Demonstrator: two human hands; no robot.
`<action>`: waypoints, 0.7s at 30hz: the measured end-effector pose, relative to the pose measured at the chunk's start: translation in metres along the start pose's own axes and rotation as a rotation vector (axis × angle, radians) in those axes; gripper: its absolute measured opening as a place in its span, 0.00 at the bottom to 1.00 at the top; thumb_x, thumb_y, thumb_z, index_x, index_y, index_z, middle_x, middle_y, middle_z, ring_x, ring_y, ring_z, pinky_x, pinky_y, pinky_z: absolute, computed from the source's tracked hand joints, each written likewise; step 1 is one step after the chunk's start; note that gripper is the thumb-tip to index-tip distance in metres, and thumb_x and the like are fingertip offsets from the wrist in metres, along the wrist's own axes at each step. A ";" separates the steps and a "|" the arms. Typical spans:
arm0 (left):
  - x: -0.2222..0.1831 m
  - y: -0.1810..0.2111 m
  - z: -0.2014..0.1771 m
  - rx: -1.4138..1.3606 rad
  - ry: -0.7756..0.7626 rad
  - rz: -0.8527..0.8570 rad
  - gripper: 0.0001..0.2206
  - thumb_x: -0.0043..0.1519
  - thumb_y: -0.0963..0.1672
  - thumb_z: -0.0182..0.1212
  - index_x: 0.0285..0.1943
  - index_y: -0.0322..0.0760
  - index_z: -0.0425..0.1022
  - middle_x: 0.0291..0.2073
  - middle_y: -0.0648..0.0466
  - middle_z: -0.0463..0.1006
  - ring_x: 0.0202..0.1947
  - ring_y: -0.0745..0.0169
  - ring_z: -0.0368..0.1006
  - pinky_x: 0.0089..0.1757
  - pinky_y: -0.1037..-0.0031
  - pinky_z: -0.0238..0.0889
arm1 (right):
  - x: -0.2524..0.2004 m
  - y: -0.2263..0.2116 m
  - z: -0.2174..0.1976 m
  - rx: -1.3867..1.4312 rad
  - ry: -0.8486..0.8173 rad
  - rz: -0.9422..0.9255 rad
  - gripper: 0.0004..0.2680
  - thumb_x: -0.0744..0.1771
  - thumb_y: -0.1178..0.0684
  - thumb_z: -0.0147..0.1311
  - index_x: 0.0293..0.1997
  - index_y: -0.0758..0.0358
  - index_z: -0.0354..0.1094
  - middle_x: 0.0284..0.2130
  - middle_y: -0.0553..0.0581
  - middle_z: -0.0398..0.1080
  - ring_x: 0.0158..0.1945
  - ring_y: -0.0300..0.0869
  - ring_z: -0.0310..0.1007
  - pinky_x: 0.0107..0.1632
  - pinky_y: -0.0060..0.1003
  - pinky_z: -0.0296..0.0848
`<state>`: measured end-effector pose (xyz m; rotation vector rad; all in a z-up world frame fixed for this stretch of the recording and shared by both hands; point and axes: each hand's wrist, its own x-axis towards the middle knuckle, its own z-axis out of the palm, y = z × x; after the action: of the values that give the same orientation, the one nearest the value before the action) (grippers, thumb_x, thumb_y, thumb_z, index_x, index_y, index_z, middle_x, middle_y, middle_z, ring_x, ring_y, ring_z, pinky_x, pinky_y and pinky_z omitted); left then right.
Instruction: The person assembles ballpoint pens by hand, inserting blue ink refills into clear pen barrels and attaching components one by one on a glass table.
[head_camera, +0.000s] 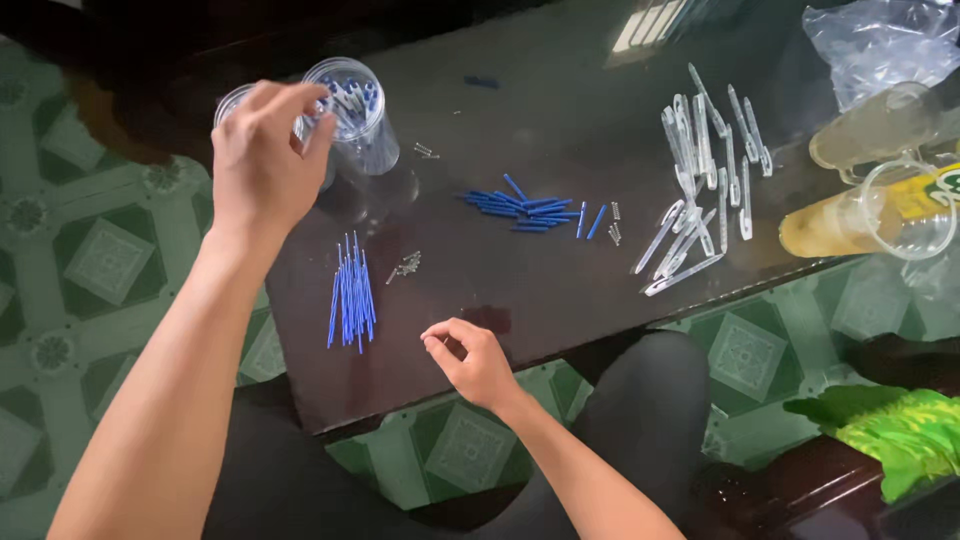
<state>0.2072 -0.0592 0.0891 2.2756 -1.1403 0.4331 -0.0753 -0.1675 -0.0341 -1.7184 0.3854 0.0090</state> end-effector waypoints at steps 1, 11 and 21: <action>-0.002 -0.003 0.001 -0.001 0.002 0.000 0.09 0.70 0.40 0.66 0.56 0.31 0.83 0.45 0.50 0.80 0.19 0.63 0.63 0.38 0.65 0.65 | -0.001 0.000 0.001 -0.002 0.000 -0.001 0.07 0.69 0.50 0.52 0.41 0.57 0.77 0.35 0.46 0.77 0.33 0.34 0.71 0.39 0.29 0.72; 0.018 -0.014 0.030 0.183 -0.172 -0.106 0.08 0.67 0.42 0.62 0.39 0.41 0.87 0.35 0.50 0.77 0.26 0.42 0.74 0.24 0.56 0.65 | -0.002 0.002 0.001 0.007 0.007 -0.068 0.06 0.69 0.51 0.53 0.40 0.59 0.76 0.31 0.47 0.74 0.29 0.34 0.66 0.36 0.31 0.68; -0.076 0.048 0.013 0.047 0.081 -0.241 0.13 0.71 0.39 0.55 0.64 0.40 0.74 0.42 0.49 0.70 0.35 0.42 0.77 0.35 0.58 0.71 | 0.002 0.006 -0.003 0.082 -0.014 -0.082 0.07 0.70 0.54 0.55 0.43 0.67 0.76 0.26 0.61 0.72 0.26 0.42 0.73 0.29 0.36 0.74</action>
<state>0.1240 -0.0430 0.0560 2.3760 -0.8119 0.4554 -0.0755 -0.1718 -0.0399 -1.6515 0.3009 -0.0537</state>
